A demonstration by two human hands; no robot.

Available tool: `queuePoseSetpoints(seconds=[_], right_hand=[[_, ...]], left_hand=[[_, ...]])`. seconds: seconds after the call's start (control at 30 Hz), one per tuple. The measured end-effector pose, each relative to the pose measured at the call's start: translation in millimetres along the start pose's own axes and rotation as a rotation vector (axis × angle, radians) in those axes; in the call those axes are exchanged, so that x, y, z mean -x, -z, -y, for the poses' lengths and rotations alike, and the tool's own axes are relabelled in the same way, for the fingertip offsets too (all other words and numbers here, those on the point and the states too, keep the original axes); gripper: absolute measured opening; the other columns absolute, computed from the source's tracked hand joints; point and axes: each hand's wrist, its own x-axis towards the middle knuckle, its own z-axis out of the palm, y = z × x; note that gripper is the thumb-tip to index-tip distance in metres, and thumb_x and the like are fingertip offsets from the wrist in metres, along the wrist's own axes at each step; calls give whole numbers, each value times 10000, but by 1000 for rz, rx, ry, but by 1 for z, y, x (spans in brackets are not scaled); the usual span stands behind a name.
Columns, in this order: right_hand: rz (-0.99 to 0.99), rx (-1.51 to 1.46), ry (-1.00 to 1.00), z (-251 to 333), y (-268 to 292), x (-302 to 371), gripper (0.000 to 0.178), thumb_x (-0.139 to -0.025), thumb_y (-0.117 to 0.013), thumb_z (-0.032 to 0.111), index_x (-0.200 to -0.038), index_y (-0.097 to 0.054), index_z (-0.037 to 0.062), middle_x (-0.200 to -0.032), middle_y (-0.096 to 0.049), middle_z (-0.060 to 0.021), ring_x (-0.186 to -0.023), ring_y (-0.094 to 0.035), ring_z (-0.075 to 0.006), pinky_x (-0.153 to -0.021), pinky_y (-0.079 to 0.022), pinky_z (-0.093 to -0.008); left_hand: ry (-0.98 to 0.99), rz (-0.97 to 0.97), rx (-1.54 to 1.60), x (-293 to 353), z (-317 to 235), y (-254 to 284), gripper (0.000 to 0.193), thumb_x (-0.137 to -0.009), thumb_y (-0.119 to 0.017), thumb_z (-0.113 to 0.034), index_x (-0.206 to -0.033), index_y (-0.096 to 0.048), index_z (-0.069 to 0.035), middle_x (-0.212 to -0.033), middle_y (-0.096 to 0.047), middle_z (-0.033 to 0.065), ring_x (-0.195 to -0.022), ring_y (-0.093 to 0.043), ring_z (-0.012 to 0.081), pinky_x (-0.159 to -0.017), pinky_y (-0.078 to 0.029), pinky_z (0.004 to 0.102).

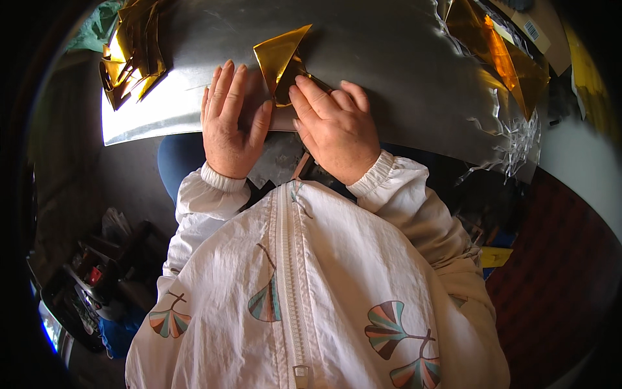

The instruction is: The person folds a gold-colored sheet of paper by hand on a metal table, making multiple creases and folding it into a smaller shape. The person handles the paper directly without tools, repeatedly folding and pressing the creases.

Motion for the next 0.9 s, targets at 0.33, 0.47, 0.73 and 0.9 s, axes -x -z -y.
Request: queuePoseSetpoints(seconds=[0.33, 0.47, 0.73, 0.9], right_hand=[[-14, -51, -28, 3, -5, 3, 433, -863, -654, 171, -1280, -603, 67, -1357, -547, -71, -986, -601, -203, -1038, -349, -462], [-21, -33, -19, 3, -6, 2, 437, -856, -659, 167, -1282, -609, 81, -1353, -556, -57, -947, -609, -197, -1030, -352, -453], [-17, -41, -9, -1, -5, 0, 403, -852, -660, 170, -1250, -644, 109, -1372, -559, -18, -866, -610, -165, -1010, -358, -423], [-27, -51, -8, -1, -5, 1, 400, -854, -659, 176, -1249, -645, 112, -1367, -564, -10, -853, -610, -154, -1012, -352, -414]], left_hand=[[187, -107, 55, 13, -24, -11, 92, -773, -766, -143, -859, -734, -138, -1321, -603, 98, -1341, -463, 330, -1120, -228, 566], [246, -90, 66, 8, -30, -10, 70, -777, -758, -165, -808, -729, -109, -1363, -573, 133, -1356, -438, 347, -1131, -207, 565], [304, -52, 41, 4, -36, -11, 57, -769, -734, -140, -782, -719, -86, -1409, -533, 156, -1378, -408, 358, -1148, -178, 553], [301, -12, 44, 4, -32, -6, 178, -781, -728, -146, -946, -706, -87, -1424, -511, 169, -1378, -402, 369, -1146, -192, 553]])
